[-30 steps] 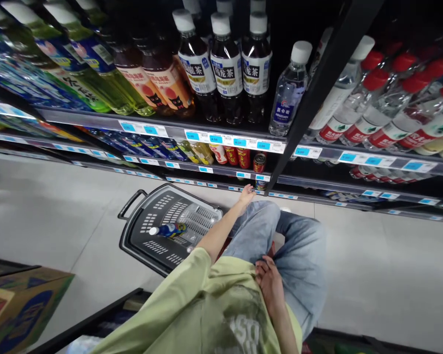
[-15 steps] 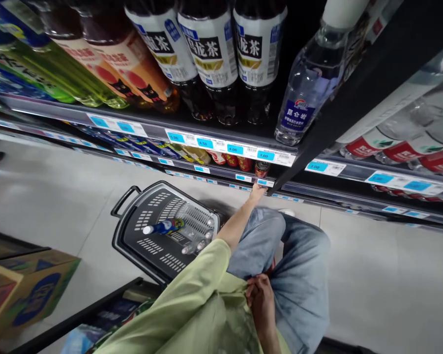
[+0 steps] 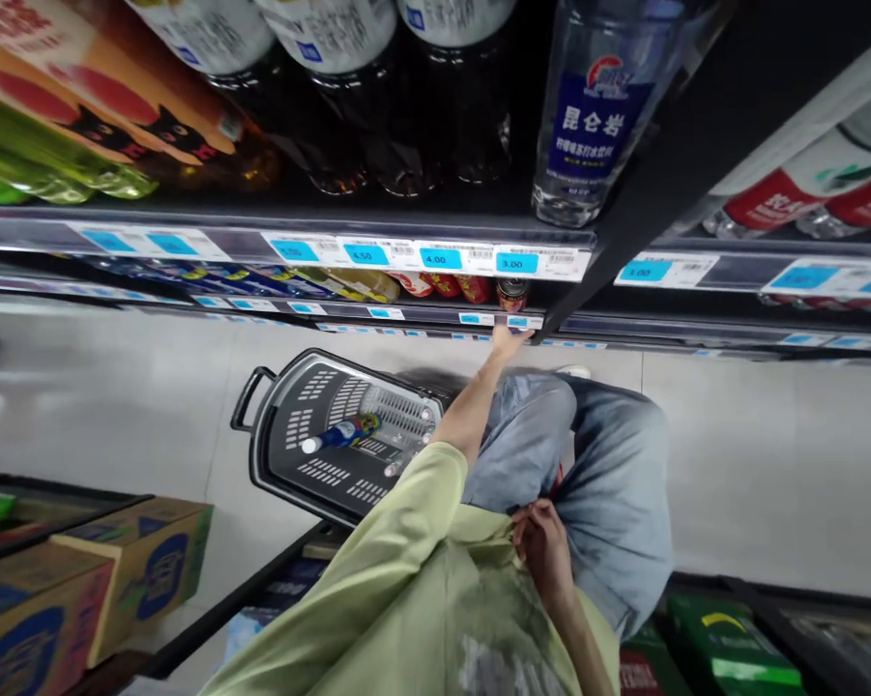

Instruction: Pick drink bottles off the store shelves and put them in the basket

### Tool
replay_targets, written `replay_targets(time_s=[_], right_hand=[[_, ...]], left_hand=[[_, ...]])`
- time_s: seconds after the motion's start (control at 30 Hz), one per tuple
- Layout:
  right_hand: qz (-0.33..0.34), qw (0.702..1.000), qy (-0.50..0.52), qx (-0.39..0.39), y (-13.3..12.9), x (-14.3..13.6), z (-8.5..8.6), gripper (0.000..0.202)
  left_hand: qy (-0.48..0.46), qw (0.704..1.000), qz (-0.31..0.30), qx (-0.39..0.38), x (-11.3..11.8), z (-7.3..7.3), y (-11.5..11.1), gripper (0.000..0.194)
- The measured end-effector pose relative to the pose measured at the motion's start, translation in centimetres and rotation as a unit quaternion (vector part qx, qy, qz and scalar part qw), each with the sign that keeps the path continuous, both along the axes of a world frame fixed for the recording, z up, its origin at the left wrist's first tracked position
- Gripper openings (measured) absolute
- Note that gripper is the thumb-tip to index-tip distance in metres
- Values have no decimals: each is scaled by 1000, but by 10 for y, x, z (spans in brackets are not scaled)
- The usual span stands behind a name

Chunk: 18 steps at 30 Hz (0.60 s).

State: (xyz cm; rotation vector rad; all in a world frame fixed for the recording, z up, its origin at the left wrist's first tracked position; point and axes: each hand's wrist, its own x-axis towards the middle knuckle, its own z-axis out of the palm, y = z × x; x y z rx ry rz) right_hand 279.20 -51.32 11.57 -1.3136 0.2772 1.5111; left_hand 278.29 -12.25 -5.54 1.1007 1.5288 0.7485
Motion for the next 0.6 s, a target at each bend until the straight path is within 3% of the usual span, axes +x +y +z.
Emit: replay_targets(time_s=[0.13,0.3,0.47,0.6], right_hand=[[-8,1000,8,16,4,0,5,47],[-13,999,25,30,5,3,8,46],[-27,997,39,53,1,2,5,43],[-22,995,55,78,-2,4,1,41]], left_hand=[[162,983,-74,43,-9,17,-10,32],[253,956,-142,45,-18,31,-31,39],[282,948,-148,-21,-41,40,-58,42],[309,941,-135,-7,-55,58,-59,35]])
